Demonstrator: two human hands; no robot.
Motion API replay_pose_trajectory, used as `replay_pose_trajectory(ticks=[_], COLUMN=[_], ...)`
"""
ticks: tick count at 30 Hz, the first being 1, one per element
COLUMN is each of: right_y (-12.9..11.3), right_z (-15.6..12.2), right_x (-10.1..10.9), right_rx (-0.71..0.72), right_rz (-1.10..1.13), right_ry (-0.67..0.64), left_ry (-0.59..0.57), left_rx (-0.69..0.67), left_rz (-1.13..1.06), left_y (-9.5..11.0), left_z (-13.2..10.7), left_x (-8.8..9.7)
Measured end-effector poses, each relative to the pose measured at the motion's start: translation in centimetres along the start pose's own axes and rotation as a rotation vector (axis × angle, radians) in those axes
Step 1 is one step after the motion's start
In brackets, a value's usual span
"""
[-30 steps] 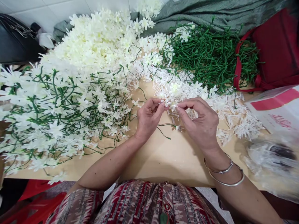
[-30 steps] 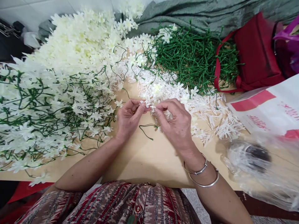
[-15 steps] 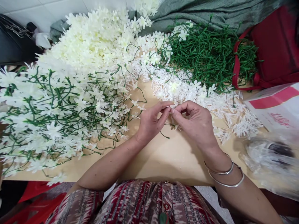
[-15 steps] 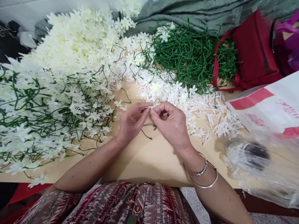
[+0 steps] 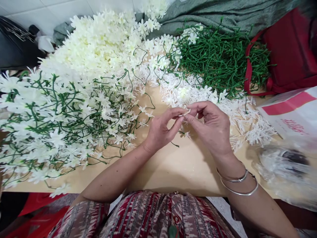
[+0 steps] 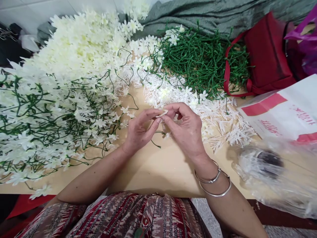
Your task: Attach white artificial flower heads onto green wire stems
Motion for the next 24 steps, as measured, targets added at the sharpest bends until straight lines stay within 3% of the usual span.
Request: replay_pose_trajectory(ticks=[4,8,14,19,24], right_y=[-0.6,0.5,1.6,2.3,2.0], right_z=[0.1,0.3,0.6,0.4,0.0], right_x=[0.2,0.0,0.1,-0.1,-0.2], right_rx=[0.059,0.024,0.027,-0.029,-0.062], right_rz=[-0.05,0.127,0.382,0.37,0.319], right_ry=[-0.015,-0.054,-0.017,-0.004,0.026], left_ry=[0.012,-0.02,-0.026,0.086,0.132], left_rx=[0.102,0.111,0.113,-0.016,-0.197], left_rz=[-0.138,-0.226,0.046,0.2,0.149], left_y=[-1.4,-1.9,-1.8,0.1,2.4], left_z=[-0.4,-0.3,0.0,0.2,0.2], left_x=[-0.4,-1.0,-0.4,0.9,1.3])
Point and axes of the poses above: each hand's wrist, its own z-axis towards the middle knuckle, its own x-axis out of the back of the hand, y = z × x, the point moved 9 cm from there along z, towards the middle knuckle, and after that the axes turned 5 degrees about -y, right-handed, at the moved point
